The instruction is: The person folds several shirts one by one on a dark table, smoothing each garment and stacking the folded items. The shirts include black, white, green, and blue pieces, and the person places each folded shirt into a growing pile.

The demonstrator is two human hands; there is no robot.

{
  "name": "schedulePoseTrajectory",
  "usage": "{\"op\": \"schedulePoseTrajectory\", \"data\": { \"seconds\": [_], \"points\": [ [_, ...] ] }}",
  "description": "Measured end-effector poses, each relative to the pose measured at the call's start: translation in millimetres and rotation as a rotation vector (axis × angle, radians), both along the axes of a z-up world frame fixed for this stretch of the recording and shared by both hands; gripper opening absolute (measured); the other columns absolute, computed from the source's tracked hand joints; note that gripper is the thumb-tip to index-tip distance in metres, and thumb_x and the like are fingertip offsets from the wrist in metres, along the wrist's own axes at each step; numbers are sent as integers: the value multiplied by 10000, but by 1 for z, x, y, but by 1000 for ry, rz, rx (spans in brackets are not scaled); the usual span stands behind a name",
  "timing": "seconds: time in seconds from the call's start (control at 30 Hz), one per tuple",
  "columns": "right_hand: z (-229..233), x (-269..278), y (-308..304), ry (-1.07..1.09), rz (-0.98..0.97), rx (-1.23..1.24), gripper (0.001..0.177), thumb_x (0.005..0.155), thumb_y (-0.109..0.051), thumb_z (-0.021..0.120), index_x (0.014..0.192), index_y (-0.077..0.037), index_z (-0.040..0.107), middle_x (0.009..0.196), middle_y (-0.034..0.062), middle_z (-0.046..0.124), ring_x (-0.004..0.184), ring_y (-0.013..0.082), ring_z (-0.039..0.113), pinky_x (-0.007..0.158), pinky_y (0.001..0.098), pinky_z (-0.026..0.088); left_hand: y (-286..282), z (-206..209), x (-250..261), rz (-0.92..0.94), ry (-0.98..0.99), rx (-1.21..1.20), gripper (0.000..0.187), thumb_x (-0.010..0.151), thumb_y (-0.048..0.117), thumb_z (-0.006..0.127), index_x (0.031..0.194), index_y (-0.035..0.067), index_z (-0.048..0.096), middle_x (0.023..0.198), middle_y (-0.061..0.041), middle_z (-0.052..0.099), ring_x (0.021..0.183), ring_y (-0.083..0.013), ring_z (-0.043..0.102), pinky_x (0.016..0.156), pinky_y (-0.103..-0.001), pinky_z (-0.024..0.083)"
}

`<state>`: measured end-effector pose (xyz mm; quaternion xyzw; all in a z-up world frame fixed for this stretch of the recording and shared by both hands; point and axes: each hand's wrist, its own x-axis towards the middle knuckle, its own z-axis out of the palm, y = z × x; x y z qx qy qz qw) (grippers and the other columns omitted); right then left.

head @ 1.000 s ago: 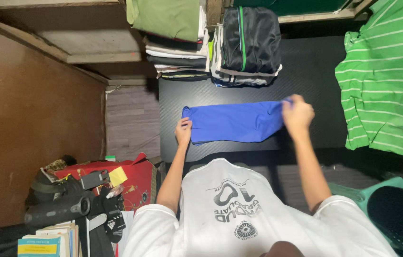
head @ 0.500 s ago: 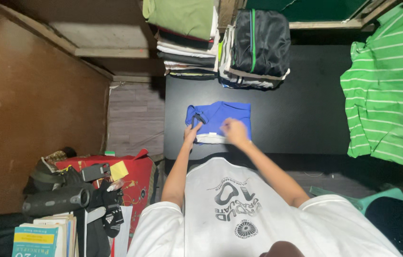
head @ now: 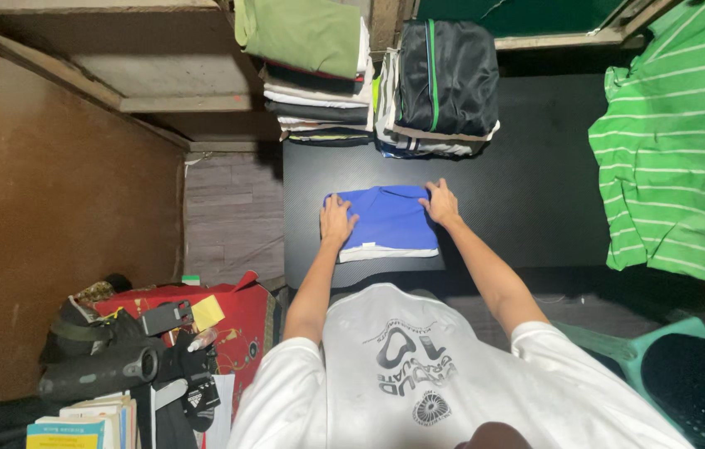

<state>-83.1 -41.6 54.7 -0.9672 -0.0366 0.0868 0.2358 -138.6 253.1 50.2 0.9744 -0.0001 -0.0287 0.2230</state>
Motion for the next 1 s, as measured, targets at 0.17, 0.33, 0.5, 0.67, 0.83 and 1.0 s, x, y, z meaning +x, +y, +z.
{"op": "schedulePoseTrajectory", "data": {
  "seconds": [0.17,0.33,0.5,0.67,0.83,1.0],
  "points": [
    [-2,43,2,56,-93,121,295,845,-317,825,1057,-127,747,1069,139,664,1036,351,671,906,448,549,20,-13,46,236,141,-140,385,1029,447,607,1186,105,686,1241,-137,613,1185,-366,572,1015,-509,454],
    [-7,29,0,-43,-365,149,367,801,-350,839,993,-57,732,975,185,705,921,378,684,804,473,548,21,-9,21,541,-177,-108,390,1007,391,583,1113,18,621,1150,-217,575,1132,-394,547,937,-511,431],
    [-8,-40,-8,304,-462,134,453,721,-460,906,893,-75,739,982,182,733,949,355,695,854,475,540,24,-3,-68,-57,-16,-24,658,937,508,629,1464,141,487,1489,-199,425,1396,-391,406,1145,-520,319],
    [-8,-79,-10,269,-413,205,388,853,-414,825,826,-54,683,885,166,754,821,316,726,808,455,575,31,-10,-109,19,57,-37,866,890,528,689,1601,233,293,1665,-183,212,1499,-426,236,1216,-588,158],
    [-6,-89,-16,558,-585,574,262,800,-251,841,807,-47,677,845,80,747,734,195,735,655,371,640,29,-16,-101,37,122,-65,905,812,324,774,1592,229,324,1686,-135,207,1525,-405,190,1214,-609,151],
    [-4,-94,-18,492,-626,599,279,745,-141,862,963,-83,698,824,75,754,709,186,731,656,352,629,16,-17,-100,112,75,-85,854,730,139,766,1514,172,431,1633,-159,254,1513,-390,197,1213,-609,168]
  ]
}}
